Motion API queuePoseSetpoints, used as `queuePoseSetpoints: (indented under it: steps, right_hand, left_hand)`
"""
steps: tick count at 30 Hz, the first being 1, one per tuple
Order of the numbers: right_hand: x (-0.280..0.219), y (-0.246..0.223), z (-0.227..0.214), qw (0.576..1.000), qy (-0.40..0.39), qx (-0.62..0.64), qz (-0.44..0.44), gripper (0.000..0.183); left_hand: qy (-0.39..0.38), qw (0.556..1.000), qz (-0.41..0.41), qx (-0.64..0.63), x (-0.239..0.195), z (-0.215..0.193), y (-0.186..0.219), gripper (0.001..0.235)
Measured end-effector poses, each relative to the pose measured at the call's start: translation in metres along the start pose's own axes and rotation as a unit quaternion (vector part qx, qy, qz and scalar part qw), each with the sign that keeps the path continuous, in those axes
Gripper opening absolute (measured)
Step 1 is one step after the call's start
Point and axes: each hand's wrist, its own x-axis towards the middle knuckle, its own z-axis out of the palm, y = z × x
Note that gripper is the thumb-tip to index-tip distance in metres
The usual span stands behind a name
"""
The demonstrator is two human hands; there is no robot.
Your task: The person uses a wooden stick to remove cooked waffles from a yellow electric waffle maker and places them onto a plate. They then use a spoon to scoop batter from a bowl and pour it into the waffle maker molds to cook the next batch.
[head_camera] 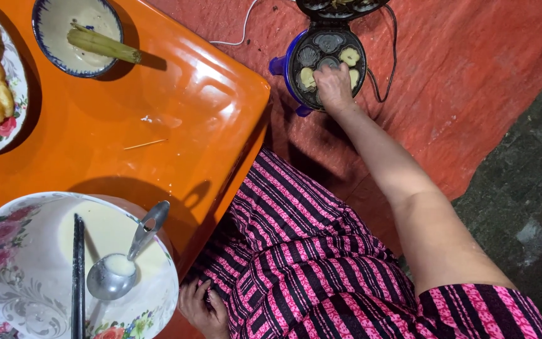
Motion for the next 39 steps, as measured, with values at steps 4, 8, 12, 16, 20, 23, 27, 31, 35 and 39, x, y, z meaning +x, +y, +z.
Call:
queuePoseSetpoints:
  steps: [4,8,12,16,20,23,27,31,35,39]
  right_hand:
    - [0.021,-0.011,-0.053,0.980,-0.194,0.027,0.021,0.026]
    - [0.026,-0.008,-0.049,0.980,-0.184,-0.071,-0.033,0.022]
    - [0.020,0.002,-0.023,0.995,-0.099,-0.034,0.000,0.021]
    - [0.016,0.014,0.006,0.973,-0.101,0.171,0.120,0.022]
    - [0.015,0.024,-0.021,0.948,-0.175,0.204,0.172,0.014]
    - [0.010,0.030,-0.039,0.866,-0.226,0.343,0.286,0.011]
    - [-0.001,0.044,-0.019,0.761,-0.202,0.521,0.329,0.003]
    - [-0.010,0.049,-0.009,0.679,-0.192,0.625,0.334,0.005]
    - [-0.018,0.050,-0.025,0.648,-0.179,0.671,0.312,0.008]
    - [-0.023,0.051,-0.056,0.623,-0.200,0.681,0.329,0.011]
  left_hand:
    - [0.008,1.000,0.005,-0.001,-0.002,0.001,-0.002,0.028]
    - [0.015,1.000,0.005,-0.006,-0.002,0.001,-0.002,0.026]
    - [0.013,1.000,0.015,-0.014,0.001,-0.001,0.000,0.025]
    - [0.012,1.000,0.024,-0.009,0.003,0.000,-0.002,0.026]
    - [0.009,1.000,0.021,-0.007,0.003,-0.001,0.000,0.026]
    - [0.006,1.000,0.011,-0.001,0.000,0.000,-0.002,0.027]
    - [0.005,1.000,0.011,-0.001,-0.001,0.002,-0.005,0.027]
    - [0.005,1.000,0.020,0.006,-0.002,0.002,-0.007,0.027]
    - [0.008,1.000,0.015,0.005,-0.003,0.003,-0.008,0.027]
    - [0.009,1.000,0.009,0.011,-0.004,0.003,-0.008,0.028]
